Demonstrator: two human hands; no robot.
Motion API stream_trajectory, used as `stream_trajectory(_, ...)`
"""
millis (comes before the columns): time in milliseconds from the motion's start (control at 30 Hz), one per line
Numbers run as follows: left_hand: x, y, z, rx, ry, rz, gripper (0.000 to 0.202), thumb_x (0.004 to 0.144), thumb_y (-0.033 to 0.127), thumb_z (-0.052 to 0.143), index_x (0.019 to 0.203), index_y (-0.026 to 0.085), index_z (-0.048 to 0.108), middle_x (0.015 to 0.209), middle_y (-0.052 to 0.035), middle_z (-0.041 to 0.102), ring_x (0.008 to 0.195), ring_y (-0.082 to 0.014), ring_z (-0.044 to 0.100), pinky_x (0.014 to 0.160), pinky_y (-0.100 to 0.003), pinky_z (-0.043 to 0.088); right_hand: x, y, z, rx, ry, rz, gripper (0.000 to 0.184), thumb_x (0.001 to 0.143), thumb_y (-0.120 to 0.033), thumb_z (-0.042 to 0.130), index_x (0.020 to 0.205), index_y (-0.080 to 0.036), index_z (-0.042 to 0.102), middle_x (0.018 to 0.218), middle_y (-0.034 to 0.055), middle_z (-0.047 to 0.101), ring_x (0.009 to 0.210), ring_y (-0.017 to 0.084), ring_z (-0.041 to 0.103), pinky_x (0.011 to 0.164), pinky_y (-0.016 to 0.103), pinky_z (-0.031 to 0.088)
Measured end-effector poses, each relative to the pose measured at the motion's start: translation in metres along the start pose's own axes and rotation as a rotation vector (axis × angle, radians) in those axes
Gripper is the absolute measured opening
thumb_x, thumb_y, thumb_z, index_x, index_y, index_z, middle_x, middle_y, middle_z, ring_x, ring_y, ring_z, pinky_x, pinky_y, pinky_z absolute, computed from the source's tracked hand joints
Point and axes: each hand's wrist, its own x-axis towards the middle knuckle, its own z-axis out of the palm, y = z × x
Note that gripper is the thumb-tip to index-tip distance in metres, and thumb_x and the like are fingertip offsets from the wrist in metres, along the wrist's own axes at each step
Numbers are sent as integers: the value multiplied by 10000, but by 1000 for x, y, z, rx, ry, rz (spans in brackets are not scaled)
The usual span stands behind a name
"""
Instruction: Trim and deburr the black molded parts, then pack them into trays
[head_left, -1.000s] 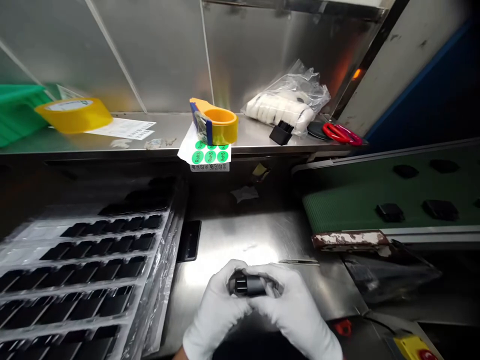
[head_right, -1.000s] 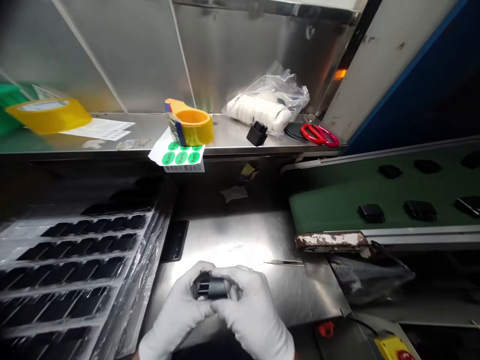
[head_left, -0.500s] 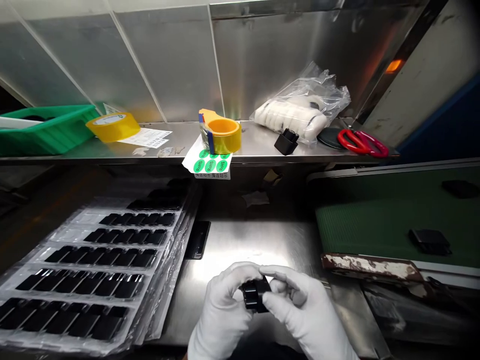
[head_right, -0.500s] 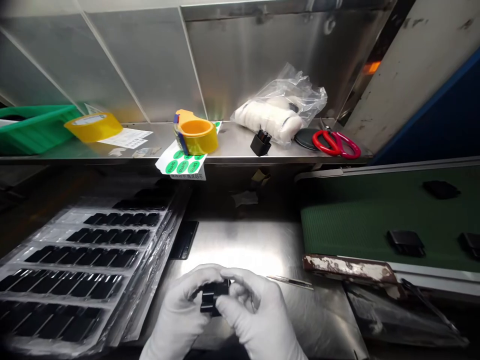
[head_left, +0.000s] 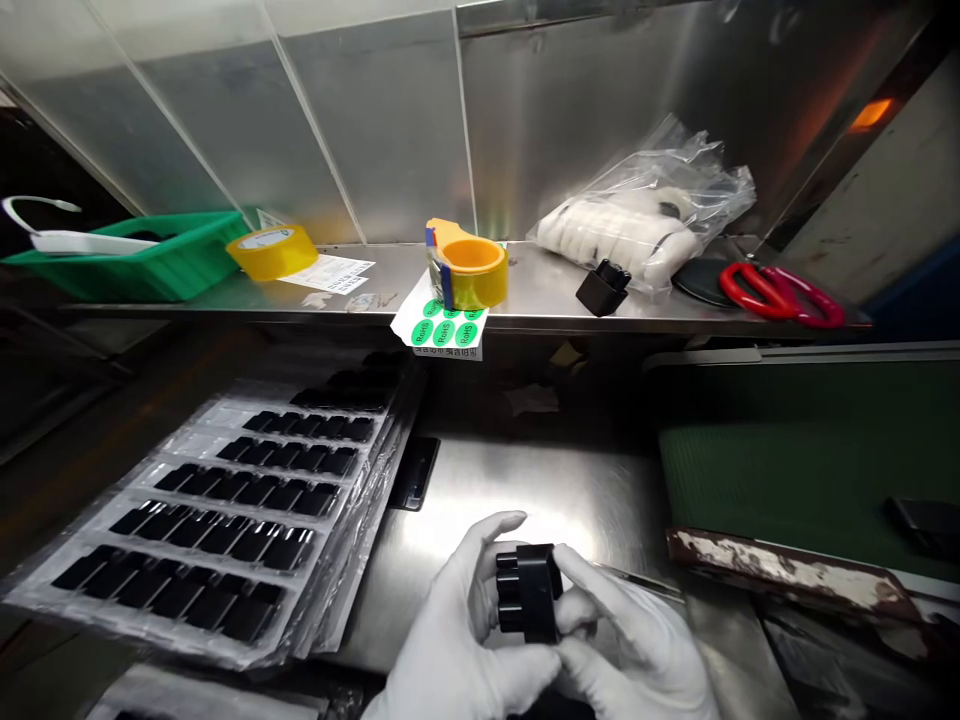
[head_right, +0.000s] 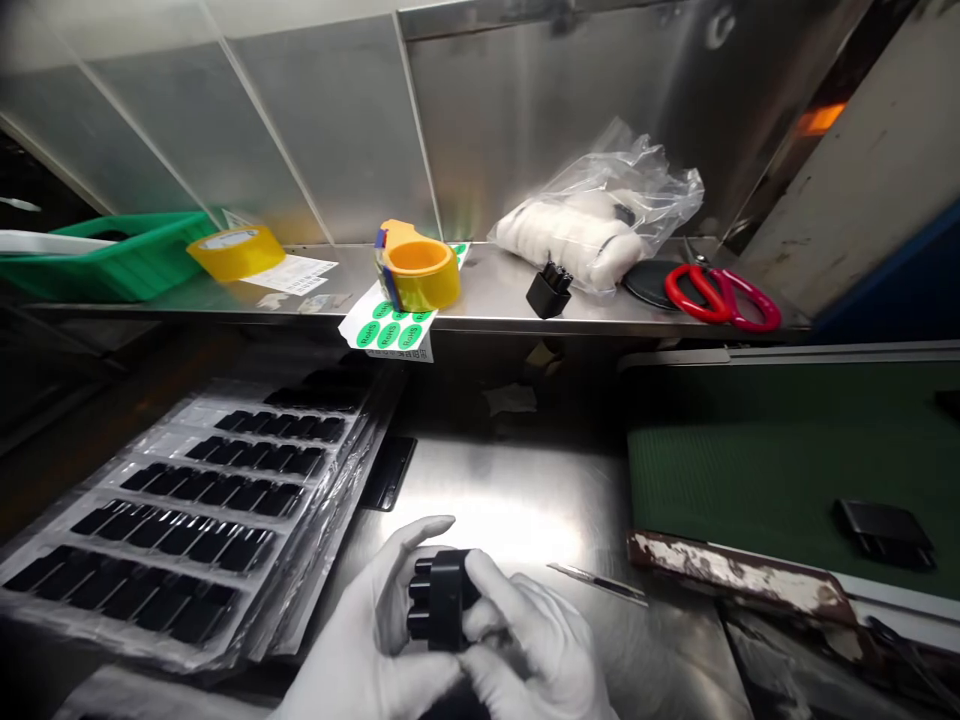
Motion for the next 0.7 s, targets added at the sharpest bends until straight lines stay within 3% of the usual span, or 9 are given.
stream_trajectory(100, -1, -1, 2, -9, 17, 16, 709, 535, -56, 679, 1151, 241, 493, 1051, -67, 659, 901, -237, 666, 552, -220, 460, 0, 0, 0, -45, -2, -58, 471, 902, -336, 596, 1359, -363, 486, 730, -17, 682, 625, 151, 618, 596, 272, 521)
stream_trajectory(200, -1, 2, 4, -1, 2, -16, 718, 534, -45, 683, 1164, 251, 510, 1058, -55, 661, 767, -184, 663, 528, -223, 446, 0, 1, 0, -97, 16, -117, 449, 931, -394, 536, 1372, -336, 468, 705, -17, 671, 600, 145, 602, 587, 273, 509)
stream_trajectory(267, -2, 8, 7, 33, 5, -15, 649, 545, -26, 697, 1122, 235, 552, 964, -29, 680, 714, -162, 645, 566, -236, 467, -1, 2, -2, -162, 32, -175, 473, 923, -320, 557, 1385, -313, 454, 703, -21, 676, 607, 143, 607, 614, 277, 514)
stream_trajectory(400, -3, 16, 18, 116, 63, 49, 285, 615, 92, 738, 861, 185, 627, 737, 6, 663, 718, -174, 636, 649, -265, 505, -8, -2, -5, -273, 53, -263, 584, 873, -157, 568, 1420, -303, 422, 721, -11, 698, 645, 171, 638, 654, 311, 538)
stream_trajectory(467, -1, 14, 24, 114, 81, 42, 200, 644, 129, 730, 808, 179, 627, 686, 15, 649, 674, -167, 631, 635, -273, 509, -14, -6, -7, -234, 67, -181, 629, 823, -153, 643, 1398, -330, 458, 699, -13, 703, 629, 180, 644, 641, 303, 548)
stream_trajectory(600, 4, -1, 32, 188, 113, -42, 407, 519, -22, 711, 855, 194, 628, 718, 15, 687, 695, -187, 659, 638, -279, 516, -25, -13, -9, -62, 202, 173, 621, 699, -161, 773, 1265, -358, 608, 648, -31, 699, 567, 156, 634, 607, 241, 554)
stream_trajectory(700, 4, -10, 34, 254, 92, -15, 464, 469, -89, 672, 828, 201, 631, 724, 26, 696, 684, -182, 653, 607, -253, 496, -28, -17, -8, 48, 279, 314, 519, 669, -183, 777, 1163, -316, 692, 624, -19, 688, 543, 147, 603, 571, 230, 538)
